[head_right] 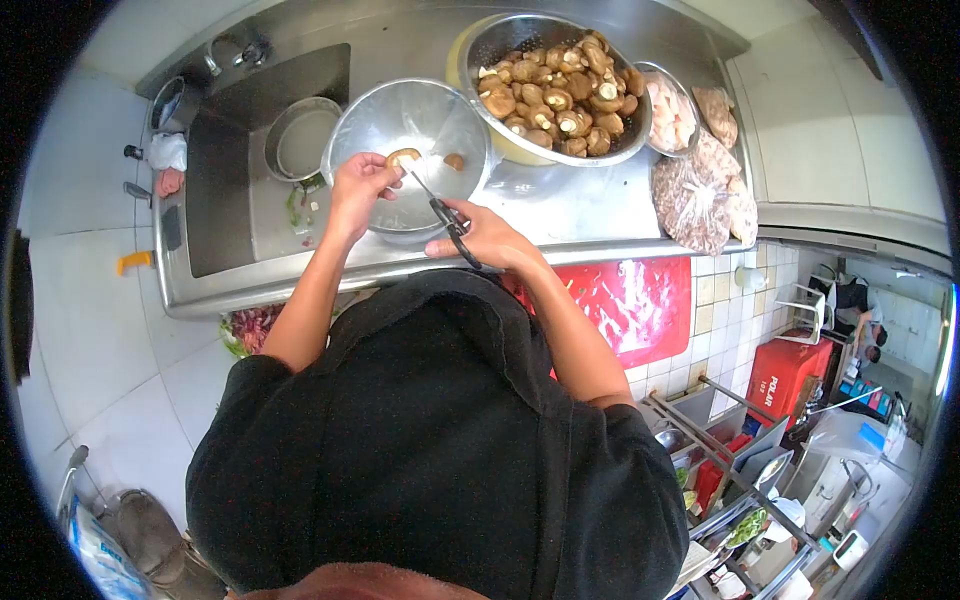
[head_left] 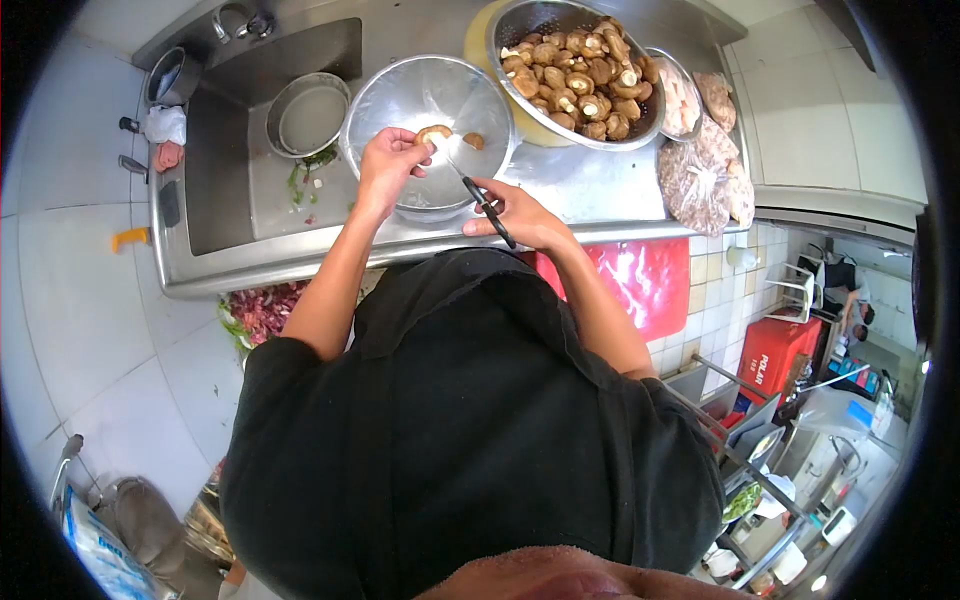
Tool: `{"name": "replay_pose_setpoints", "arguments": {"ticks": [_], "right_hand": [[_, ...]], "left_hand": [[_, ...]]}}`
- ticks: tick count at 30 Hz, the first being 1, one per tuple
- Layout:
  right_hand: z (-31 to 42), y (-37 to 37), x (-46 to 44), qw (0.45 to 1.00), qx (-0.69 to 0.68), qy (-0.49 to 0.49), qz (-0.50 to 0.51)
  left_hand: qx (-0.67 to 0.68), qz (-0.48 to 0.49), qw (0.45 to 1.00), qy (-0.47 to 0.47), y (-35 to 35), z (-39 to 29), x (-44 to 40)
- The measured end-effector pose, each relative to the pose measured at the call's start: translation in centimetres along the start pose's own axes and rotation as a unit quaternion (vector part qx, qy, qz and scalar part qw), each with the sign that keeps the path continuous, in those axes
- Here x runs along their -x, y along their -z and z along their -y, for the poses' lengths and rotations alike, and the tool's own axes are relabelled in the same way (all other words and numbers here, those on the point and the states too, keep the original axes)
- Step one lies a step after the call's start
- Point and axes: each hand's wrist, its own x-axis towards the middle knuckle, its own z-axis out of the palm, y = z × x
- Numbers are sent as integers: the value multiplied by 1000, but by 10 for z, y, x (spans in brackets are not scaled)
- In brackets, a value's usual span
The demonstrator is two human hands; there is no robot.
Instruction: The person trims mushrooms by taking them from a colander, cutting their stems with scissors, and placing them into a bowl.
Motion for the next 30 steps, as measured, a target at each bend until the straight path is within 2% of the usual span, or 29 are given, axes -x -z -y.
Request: {"name": "replay_pose_setpoints", "arguments": {"ticks": [4, 6, 7, 9, 10, 12, 13, 14, 16, 18, 21, 23, 24, 25, 27, 28, 30], "right_hand": [[-2, -4, -6, 999, 22, 25, -35], [-5, -3, -1, 999, -25, -32, -22], [-6, -1, 3, 997, -50, -60, -20], [-10, 3, 14, 996, -61, -53, -47], [-13, 8, 21, 994, -73, -57, -51], [-16, 19, 38, 995, -59, -55, -65], [-24, 22, 46, 994, -55, -24, -93], [-37, 24, 54, 991, -49, 8, -121], [-65, 29, 67, 985, -83, 44, -142], [-57, 39, 93, 979, -139, 13, -150], [-53, 44, 116, 956, -229, 21, -180], [-40, 47, 127, 945, -231, 30, -230], [-36, 49, 128, 946, -168, 32, -276], [-31, 52, 128, 947, -99, 13, -304], [-24, 58, 121, 934, 37, -30, -355], [-22, 59, 115, 923, 66, -33, -378], [-22, 61, 102, 907, 108, -29, -407]], "left_hand": [[-4, -11, 1000, 6, 0, 3, 5], [-17, -7, 1000, 19, 1, 4, 4], [-71, 4, 997, 31, 0, 5, 1], [-179, 27, 982, 53, 2, 11, -6], [-298, 39, 954, -7, 2, 14, -13], [-384, -15, 907, -171, -12, 8, -24], [-420, -44, 871, -252, -24, -4, -25], [-384, -18, 882, -274, -39, -20, -31], [-361, 36, 836, -412, -82, -48, -51], [-389, 135, 837, -361, -132, -69, -69], [-481, 180, 821, -250, -185, -60, -113], [-555, 203, 784, -191, -205, -57, -135], [-561, 216, 776, -192, -207, -55, -146], [-537, 213, 785, -223, -204, -59, -145], [-396, 224, 885, -104, -201, -62, -146], [-321, 227, 916, -82, -197, -68, -133], [-253, 233, 937, -59, -192, -69, -119]]}}
